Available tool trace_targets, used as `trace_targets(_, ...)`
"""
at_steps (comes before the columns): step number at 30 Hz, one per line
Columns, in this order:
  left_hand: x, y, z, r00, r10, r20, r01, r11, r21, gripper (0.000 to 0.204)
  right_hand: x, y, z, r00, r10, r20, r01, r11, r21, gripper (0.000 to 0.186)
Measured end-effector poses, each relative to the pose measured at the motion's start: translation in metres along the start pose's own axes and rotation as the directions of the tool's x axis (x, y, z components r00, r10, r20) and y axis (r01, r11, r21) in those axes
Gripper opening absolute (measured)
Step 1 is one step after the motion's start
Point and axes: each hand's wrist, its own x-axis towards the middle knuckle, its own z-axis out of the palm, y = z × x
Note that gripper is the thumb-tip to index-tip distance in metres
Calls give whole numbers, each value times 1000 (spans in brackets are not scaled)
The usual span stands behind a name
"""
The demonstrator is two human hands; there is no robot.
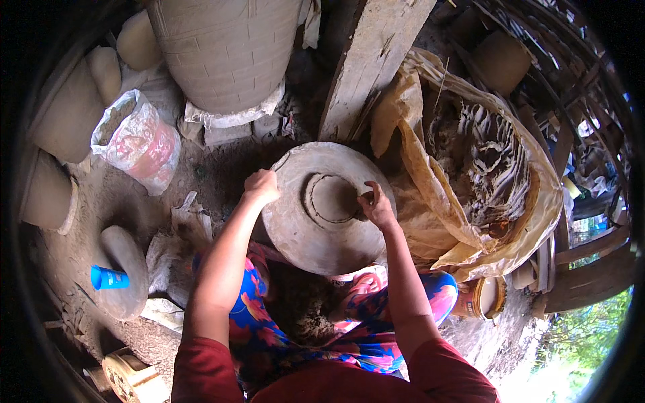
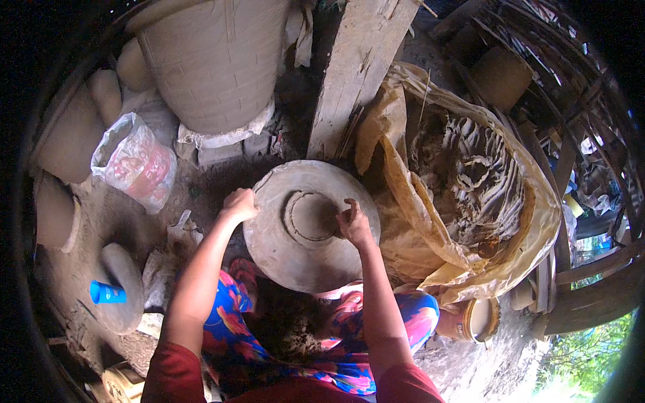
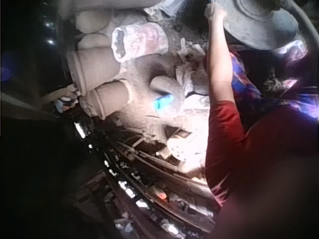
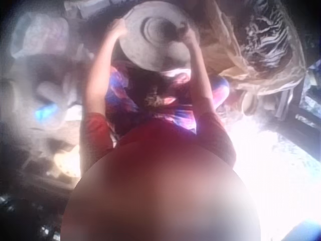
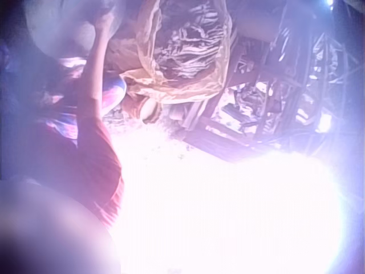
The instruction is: The person sits on the ground and shapes a lump of clay on a rotating pottery wheel. They use their hands to center and form the clay, then use a small stick to refine the shape. The person adds more clay to the piece and continues shaping it.
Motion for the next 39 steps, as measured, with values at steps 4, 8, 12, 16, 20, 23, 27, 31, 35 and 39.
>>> trace_targets(4,3,-2,8,990,125,61,-127,991,32,46,-5,3,6,991,-114,65,129,934,-333,53)
trace_targets(8,-2,2,1,960,123,253,-141,988,57,44,-3,6,9,992,-52,116,95,910,-403,54)
trace_targets(12,-6,5,-11,933,87,350,-124,989,83,43,3,9,5,987,-122,108,155,903,-400,51)
trace_targets(16,-4,4,-11,939,51,339,-55,998,1,38,2,10,5,990,-130,63,142,958,-249,46)
trace_targets(20,0,-1,6,997,-5,77,6,1000,-11,38,0,7,9,991,-126,51,136,899,-415,44)
trace_targets(23,2,-4,18,955,252,-154,-240,966,95,36,2,4,6,988,-69,139,121,903,-411,45)
trace_targets(27,5,-3,16,968,176,178,-185,982,37,41,7,5,0,977,-71,200,148,903,-404,43)
trace_targets(31,0,3,4,949,157,275,-161,987,-6,45,13,12,5,951,-244,191,308,810,-500,36)
trace_targets(35,-6,10,-1,935,120,335,-127,992,-1,45,21,18,11,921,-357,155,380,744,-550,35)
trace_targets(39,-3,8,0,927,118,356,-137,990,27,45,24,18,11,925,-239,295,375,698,-610,40)
